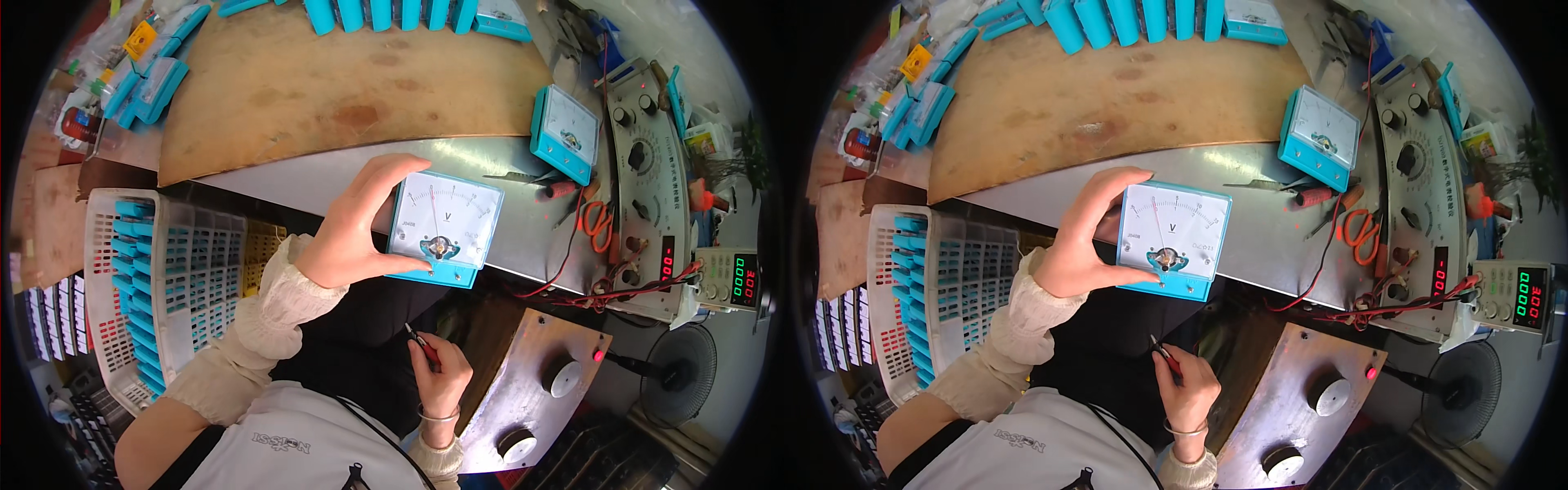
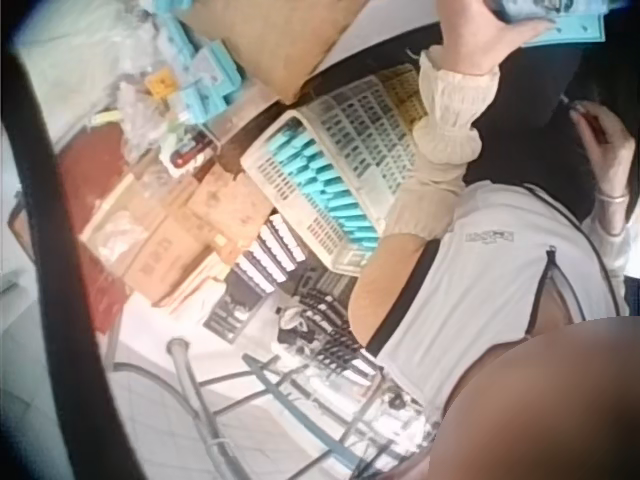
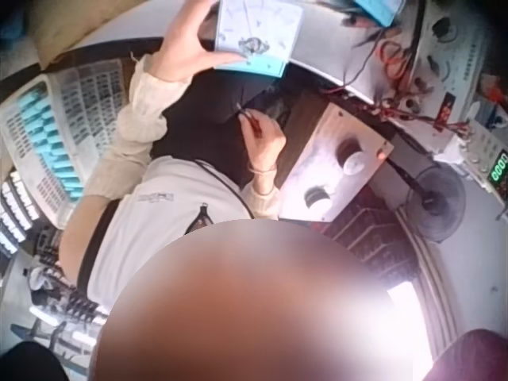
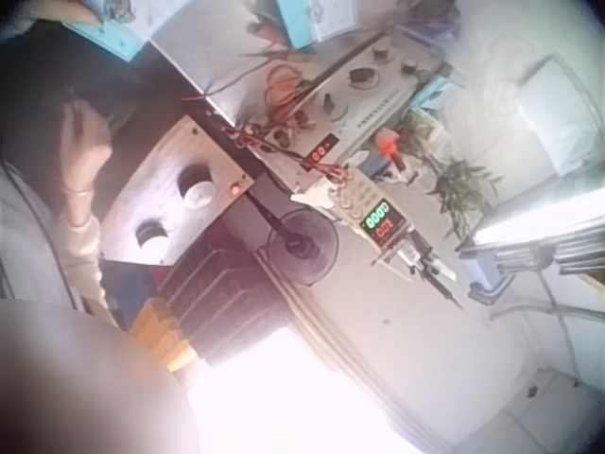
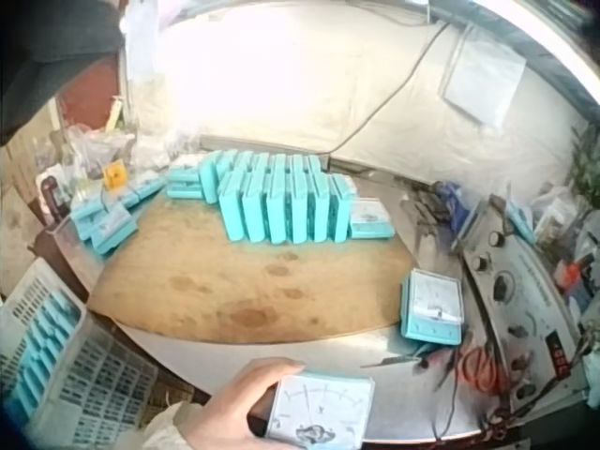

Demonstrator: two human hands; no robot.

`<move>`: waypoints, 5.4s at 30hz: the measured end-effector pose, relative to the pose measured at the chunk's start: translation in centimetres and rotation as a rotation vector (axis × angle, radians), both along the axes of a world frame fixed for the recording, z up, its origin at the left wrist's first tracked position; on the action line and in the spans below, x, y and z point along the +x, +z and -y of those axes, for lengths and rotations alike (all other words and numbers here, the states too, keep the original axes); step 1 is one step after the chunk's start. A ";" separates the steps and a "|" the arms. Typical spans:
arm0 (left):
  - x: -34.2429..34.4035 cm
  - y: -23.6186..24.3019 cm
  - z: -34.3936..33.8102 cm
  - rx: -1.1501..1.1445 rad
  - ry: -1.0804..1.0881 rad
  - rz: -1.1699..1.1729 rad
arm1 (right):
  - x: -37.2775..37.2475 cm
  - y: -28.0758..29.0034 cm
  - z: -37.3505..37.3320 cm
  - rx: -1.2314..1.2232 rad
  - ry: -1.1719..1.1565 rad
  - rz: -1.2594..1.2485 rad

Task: The recorder tests a series of analog voltmeters by placing them on a testing jig and connecting them to power supply probes.

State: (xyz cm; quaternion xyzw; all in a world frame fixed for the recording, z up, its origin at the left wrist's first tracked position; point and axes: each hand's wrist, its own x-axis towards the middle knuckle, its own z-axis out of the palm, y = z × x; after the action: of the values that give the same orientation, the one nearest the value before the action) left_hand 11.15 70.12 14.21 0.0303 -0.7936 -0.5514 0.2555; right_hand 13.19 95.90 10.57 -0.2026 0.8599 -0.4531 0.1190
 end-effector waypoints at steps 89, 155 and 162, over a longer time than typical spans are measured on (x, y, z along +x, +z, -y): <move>9.3 -8.1 10.3 0.088 0.003 0.237 | 3.6 -2.0 2.8 0.091 -0.222 0.037; 6.9 -4.4 8.6 -0.135 -0.077 0.003 | -2.4 -1.9 11.5 -0.366 0.023 -0.326; 2.4 -2.3 5.2 -0.102 -0.239 -0.029 | -1.1 0.8 12.0 -0.035 -0.139 -0.340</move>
State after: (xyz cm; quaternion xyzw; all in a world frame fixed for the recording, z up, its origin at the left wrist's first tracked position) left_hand 13.59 64.92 11.95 -0.0857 -0.8147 -0.5373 0.2007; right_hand 12.08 83.92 11.39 -0.2181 0.8716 -0.4344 -0.0632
